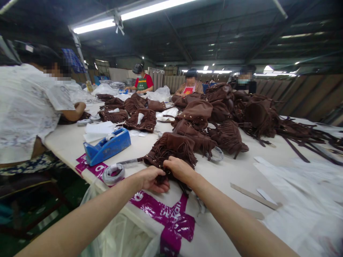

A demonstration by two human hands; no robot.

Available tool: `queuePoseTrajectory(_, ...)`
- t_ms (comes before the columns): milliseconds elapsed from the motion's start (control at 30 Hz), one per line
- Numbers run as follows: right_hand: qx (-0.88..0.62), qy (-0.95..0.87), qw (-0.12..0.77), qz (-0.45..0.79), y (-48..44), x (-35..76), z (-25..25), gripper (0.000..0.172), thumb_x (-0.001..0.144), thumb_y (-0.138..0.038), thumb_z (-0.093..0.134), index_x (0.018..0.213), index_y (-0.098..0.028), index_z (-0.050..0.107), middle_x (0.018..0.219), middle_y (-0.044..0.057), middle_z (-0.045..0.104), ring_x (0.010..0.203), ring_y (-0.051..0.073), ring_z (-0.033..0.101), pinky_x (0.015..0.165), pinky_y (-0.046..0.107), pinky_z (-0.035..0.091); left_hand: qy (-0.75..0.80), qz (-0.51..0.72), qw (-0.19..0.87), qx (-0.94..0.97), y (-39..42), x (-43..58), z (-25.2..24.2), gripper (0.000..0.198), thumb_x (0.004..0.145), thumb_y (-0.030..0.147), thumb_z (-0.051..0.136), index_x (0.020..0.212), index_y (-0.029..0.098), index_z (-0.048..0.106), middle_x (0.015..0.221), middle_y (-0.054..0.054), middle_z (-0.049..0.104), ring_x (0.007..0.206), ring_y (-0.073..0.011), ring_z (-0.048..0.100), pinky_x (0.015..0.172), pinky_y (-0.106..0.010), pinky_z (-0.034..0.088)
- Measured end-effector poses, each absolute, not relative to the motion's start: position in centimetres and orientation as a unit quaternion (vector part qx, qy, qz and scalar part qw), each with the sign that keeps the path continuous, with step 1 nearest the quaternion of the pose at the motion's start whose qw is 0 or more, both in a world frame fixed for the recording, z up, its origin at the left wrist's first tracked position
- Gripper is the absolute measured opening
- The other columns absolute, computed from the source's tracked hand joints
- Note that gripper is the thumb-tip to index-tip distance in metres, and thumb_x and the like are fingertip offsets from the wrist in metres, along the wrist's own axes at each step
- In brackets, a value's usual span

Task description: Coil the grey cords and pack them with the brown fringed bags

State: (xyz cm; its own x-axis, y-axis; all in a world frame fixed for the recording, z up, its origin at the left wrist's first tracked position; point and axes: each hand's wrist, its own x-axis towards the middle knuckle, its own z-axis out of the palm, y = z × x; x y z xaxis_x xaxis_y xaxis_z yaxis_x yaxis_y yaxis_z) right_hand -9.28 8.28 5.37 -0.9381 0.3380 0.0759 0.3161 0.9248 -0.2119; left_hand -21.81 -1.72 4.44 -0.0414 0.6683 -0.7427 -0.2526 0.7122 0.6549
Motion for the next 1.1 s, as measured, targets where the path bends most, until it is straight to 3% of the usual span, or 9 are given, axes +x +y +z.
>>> queuePoseTrajectory(133,-0.188,-0.973,0.087,0.101,7.2,-7.9,6.7,0.03,0.092,-0.012,0.04,0.115,-0.018,0.058,0.103,0.008,0.062,0.092,0.017,0.06,0.077,0.024,0.044,0.633,0.358,0.662,0.18,-1.7,-21.5,4.2,0.026,0.093,0.019,0.039,0.078,0.01,0.058,0.052,0.0,0.056,0.042,-0.0126,0.054,0.049,-0.027,0.052)
queuePoseTrajectory(233,-0.175,-0.974,0.116,0.081,5.6,-5.8,6.9,0.038,0.093,-0.013,0.036,0.127,-0.019,0.051,0.119,0.01,0.06,0.106,0.018,0.057,0.09,0.028,0.043,0.621,0.373,0.663,0.188,-2.2,-21.4,4.2,0.022,0.092,0.023,0.047,0.076,0.012,0.056,0.051,0.003,0.05,0.039,-0.0091,0.046,0.046,-0.023,0.047)
queuePoseTrajectory(333,-0.154,-0.982,0.106,0.023,4.3,-4.2,5.4,0.049,0.09,-0.009,0.037,0.137,-0.019,0.043,0.138,0.012,0.05,0.127,0.023,0.044,0.105,0.042,0.034,0.606,0.377,0.673,0.193,-2.9,-20.8,4.4,0.02,0.089,0.024,0.053,0.073,0.012,0.054,0.053,0.004,0.047,0.037,-0.0063,0.04,0.042,-0.018,0.039)
queuePoseTrajectory(400,-0.17,-0.982,0.084,-0.006,4.1,-4.0,4.0,0.053,0.09,-0.01,0.036,0.142,-0.019,0.036,0.146,0.012,0.041,0.135,0.026,0.035,0.107,0.05,0.031,0.599,0.378,0.679,0.195,-3.3,-20.0,4.5,0.021,0.09,0.024,0.05,0.073,0.012,0.054,0.054,0.005,0.046,0.036,-0.0048,0.036,0.04,-0.016,0.035)
queuePoseTrajectory(567,-0.218,-0.972,0.076,-0.033,5.3,-4.9,2.6,0.049,0.093,-0.015,0.034,0.142,-0.018,0.037,0.146,0.011,0.042,0.132,0.027,0.039,0.103,0.051,0.036,0.592,0.397,0.676,0.187,-4.9,-18.3,4.6,0.02,0.093,0.023,0.042,0.076,0.013,0.05,0.055,0.007,0.041,0.036,-0.0026,0.029,0.038,-0.014,0.025)
queuePoseTrajectory(767,-0.211,-0.972,0.093,-0.046,5.8,-5.1,2.3,0.048,0.092,-0.013,0.037,0.14,-0.012,0.04,0.145,0.013,0.044,0.131,0.026,0.039,0.11,0.047,0.028,0.588,0.413,0.673,0.177,-6.3,-19.1,4.7,0.017,0.088,0.023,0.052,0.075,0.014,0.049,0.055,0.008,0.04,0.036,-0.0017,0.024,0.038,-0.014,0.015)
queuePoseTrajectory(1100,-0.198,-0.975,0.076,-0.06,4.9,-4.9,2.0,0.049,0.09,-0.007,0.033,0.138,-0.009,0.043,0.144,0.016,0.044,0.131,0.027,0.041,0.11,0.049,0.026,0.542,0.473,0.679,0.148,-9.1,-15.8,3.1,0.019,0.087,0.028,0.056,0.076,0.016,0.048,0.057,0.008,0.04,0.037,-0.0018,0.026,0.04,-0.015,0.021)
